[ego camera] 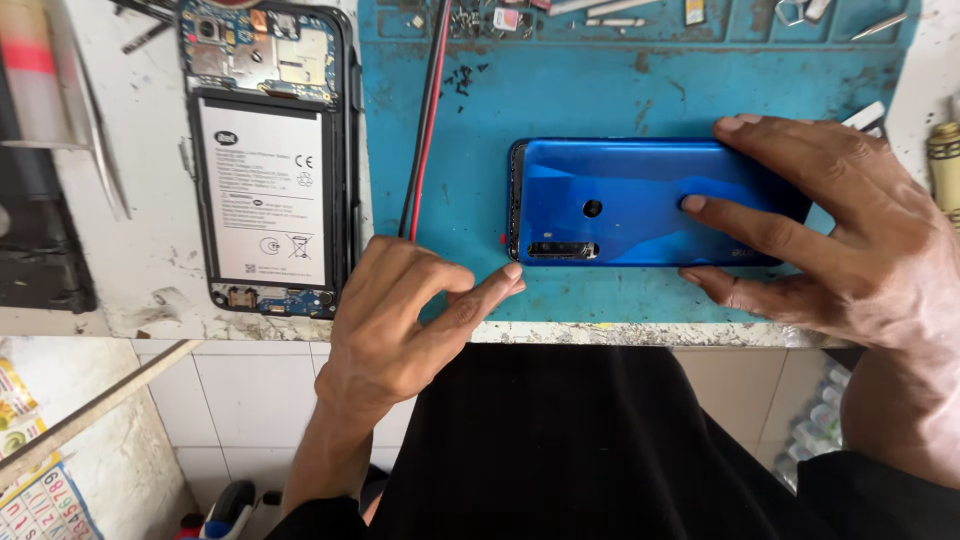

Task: The person applies adhesive from a tube onto the inside of a phone back cover, then aligns the cover onto the phone body and presses it down to secure it. Earlier they handle and turn the black cover, working along its edges before applying the glue.

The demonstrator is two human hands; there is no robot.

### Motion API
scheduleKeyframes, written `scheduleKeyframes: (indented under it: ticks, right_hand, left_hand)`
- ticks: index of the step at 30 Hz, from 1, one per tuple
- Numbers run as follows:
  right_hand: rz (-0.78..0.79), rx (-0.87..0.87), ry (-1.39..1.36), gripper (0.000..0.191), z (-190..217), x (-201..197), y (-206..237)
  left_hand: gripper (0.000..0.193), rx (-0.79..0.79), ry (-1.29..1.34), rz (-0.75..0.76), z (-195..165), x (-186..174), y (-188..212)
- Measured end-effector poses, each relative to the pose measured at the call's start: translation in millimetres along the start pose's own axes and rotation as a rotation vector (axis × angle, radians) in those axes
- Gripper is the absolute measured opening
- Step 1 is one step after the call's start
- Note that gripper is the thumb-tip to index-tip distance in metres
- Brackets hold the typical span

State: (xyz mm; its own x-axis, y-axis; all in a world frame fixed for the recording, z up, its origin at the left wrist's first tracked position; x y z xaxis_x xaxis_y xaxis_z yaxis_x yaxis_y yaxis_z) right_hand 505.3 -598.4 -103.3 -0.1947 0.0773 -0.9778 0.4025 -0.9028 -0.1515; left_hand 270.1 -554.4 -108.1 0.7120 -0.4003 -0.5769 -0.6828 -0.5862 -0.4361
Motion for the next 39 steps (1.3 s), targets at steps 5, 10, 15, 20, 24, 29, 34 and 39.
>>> scheduleKeyframes:
  ticks: [5, 10, 15, 20, 24, 29, 34, 39]
  right_hand:
    - [0.006, -0.033, -0.008, 0.056, 7.4, 2.2, -3.4]
    - [0.009, -0.009, -0.025, 0.051, 9.0, 4.4, -3.5]
    - [-0.013, -0.040, -0.048, 0.049, 11.6, 6.4, -1.2]
    - [0.025, -0.080, -0.027, 0.054, 11.8, 11.1, 3.3]
    - [0.038, -0.087, -0.049, 0.055, 10.9, 15.2, 6.2]
    - [0.037, -0.064, -0.057, 0.054, 10.5, 16.7, 6.3]
    - [0.034, -0.026, -0.034, 0.052, 11.9, 14.1, 2.5]
    - [0.016, -0.011, -0.049, 0.050, 13.2, 13.2, -1.6]
  left_hand:
    - [0.021, 0.019, -0.037, 0.037, -2.6, 4.2, 3.2]
    - [0.019, 0.012, -0.020, 0.067, -4.8, 6.2, 5.0]
    - [0.018, 0.002, -0.014, 0.107, -7.3, 5.0, 3.4]
    - [0.017, -0.020, 0.013, 0.106, -6.9, 6.7, 2.6]
    - [0.020, -0.025, 0.033, 0.085, -6.2, 7.2, 3.9]
    - [0.022, -0.043, 0.045, 0.101, -4.1, 8.2, 5.1]
    - [0.022, -0.037, 0.014, 0.124, -3.8, 9.3, 5.2]
    - [0.022, -0.052, -0.003, 0.137, -1.5, 11.5, 7.0]
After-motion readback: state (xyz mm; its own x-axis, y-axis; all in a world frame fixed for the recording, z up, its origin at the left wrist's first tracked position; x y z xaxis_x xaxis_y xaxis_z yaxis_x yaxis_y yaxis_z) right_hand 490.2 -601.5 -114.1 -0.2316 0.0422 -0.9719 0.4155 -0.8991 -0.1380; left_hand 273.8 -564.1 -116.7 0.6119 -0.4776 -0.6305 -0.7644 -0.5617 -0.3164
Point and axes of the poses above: each hand's wrist, its own y-axis away from the middle knuckle, its own x-axis out of the palm, z = x × y, the point moved 9 cm from there along -y, towards the middle knuckle, and after that the axes turned 12 degrees about y, right-handed, at the moved point
